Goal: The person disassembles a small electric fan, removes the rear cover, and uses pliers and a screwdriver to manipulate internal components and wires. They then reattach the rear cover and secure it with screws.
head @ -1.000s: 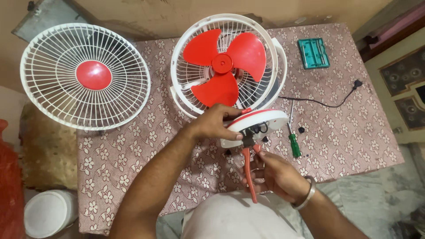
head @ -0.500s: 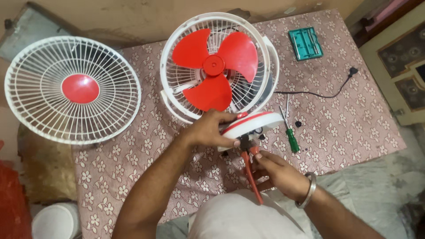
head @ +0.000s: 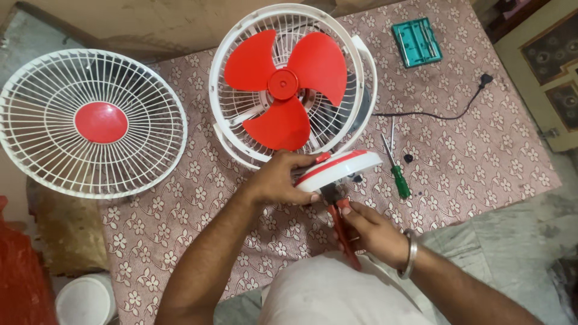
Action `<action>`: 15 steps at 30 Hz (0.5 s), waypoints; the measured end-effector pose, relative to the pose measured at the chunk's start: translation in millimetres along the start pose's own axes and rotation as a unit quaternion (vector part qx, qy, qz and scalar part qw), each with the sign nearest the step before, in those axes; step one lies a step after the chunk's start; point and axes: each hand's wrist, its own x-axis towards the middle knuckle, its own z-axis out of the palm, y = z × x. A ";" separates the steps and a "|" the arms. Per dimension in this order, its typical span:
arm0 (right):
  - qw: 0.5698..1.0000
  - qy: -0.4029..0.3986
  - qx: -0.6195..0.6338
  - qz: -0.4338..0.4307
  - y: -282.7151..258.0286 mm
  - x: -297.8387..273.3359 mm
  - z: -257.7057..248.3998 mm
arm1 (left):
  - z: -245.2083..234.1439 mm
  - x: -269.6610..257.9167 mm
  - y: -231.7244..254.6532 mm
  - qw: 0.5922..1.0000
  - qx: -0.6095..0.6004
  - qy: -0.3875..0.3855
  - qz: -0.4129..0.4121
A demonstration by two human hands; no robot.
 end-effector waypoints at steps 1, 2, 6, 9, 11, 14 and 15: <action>1.000 -0.023 0.015 0.001 -0.6 0.6 -1.2 | -1.2 1.2 1.9 1.000 -0.005 -0.001 0.002; 0.998 -0.047 0.032 0.003 0.4 0.7 -1.3 | -1.6 1.1 3.1 1.000 -0.009 -0.002 0.000; 0.981 -0.135 0.136 0.017 0.5 3.1 -10.3 | -2.1 0.6 4.2 1.000 -0.011 0.005 -0.017; 0.937 -0.253 0.239 0.007 4.7 8.1 -12.6 | -3.0 -3.1 -0.1 0.998 -0.054 0.007 -0.028; 0.892 -0.343 0.293 -0.010 9.0 12.5 -10.2 | -3.6 -3.5 -4.6 0.992 -0.127 0.014 -0.019; 0.866 -0.397 0.288 -0.098 10.3 17.0 -6.5 | -4.2 -6.8 -12.2 0.987 -0.155 0.019 0.031; 0.901 -0.348 0.250 -0.071 8.6 16.4 -5.9 | -5.6 -9.1 -14.2 0.987 -0.151 0.020 0.053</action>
